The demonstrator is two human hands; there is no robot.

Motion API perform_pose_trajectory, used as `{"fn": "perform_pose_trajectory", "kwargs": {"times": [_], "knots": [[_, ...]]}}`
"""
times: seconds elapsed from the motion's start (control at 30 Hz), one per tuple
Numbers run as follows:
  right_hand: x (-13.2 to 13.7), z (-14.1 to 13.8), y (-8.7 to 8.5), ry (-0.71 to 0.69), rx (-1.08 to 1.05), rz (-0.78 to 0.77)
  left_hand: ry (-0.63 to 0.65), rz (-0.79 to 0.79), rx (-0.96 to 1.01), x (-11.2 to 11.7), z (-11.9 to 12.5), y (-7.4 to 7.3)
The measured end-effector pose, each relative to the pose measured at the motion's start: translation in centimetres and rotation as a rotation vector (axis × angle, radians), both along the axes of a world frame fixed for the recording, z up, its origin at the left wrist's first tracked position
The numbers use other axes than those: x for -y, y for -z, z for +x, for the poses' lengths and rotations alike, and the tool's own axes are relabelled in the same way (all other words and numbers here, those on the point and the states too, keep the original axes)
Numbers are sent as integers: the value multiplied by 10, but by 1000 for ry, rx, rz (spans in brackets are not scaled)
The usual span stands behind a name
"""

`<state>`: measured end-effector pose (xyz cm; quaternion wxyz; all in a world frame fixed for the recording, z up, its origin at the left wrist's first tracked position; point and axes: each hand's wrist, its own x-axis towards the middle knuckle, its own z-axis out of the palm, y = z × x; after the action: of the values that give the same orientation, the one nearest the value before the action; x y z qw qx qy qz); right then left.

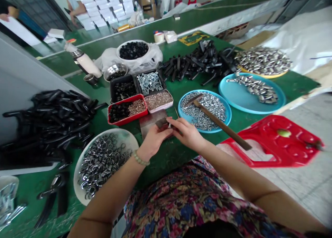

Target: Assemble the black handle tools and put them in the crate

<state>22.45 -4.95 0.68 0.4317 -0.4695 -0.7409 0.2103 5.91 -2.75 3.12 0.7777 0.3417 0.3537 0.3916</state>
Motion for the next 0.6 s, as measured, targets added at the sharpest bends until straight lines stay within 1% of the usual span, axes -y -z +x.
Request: {"fn": "perform_pose_trajectory", "kwargs": {"times": [0.03,0.1,0.17,0.2,0.23,0.27,0.3,0.33,0.37,0.4,0.43,0.47,0.5,0.57,0.6], "knots": [[6,4,2,-53,-173,-120,43,-45,-3,7,1,1],[19,11,7,-165,-537,-401,171,-160,13,19,3,2],[29,18,11,-217,-793,-628,257,-271,45,27,11,3],[33,21,13,-195,-858,-690,263,-311,53,29,16,3],[37,24,15,-136,-885,-719,250,-336,48,29,23,4],[40,28,18,-48,-880,-721,225,-337,28,29,30,5],[44,32,20,54,-846,-703,199,-305,-13,27,38,6],[47,37,22,158,-787,-667,173,-230,-81,25,44,8],[50,41,24,245,-714,-620,159,-109,-175,22,51,8],[54,46,25,304,-635,-568,160,49,-291,19,56,9],[56,50,26,325,-557,-526,186,225,-415,15,60,9],[59,54,26,312,-494,-500,246,398,-532,10,64,9],[60,59,25,276,-462,-495,334,551,-624,3,68,9],[61,68,24,229,-518,-506,500,781,-735,-16,76,10],[60,72,24,229,-588,-507,545,886,-783,-28,81,11]]}}
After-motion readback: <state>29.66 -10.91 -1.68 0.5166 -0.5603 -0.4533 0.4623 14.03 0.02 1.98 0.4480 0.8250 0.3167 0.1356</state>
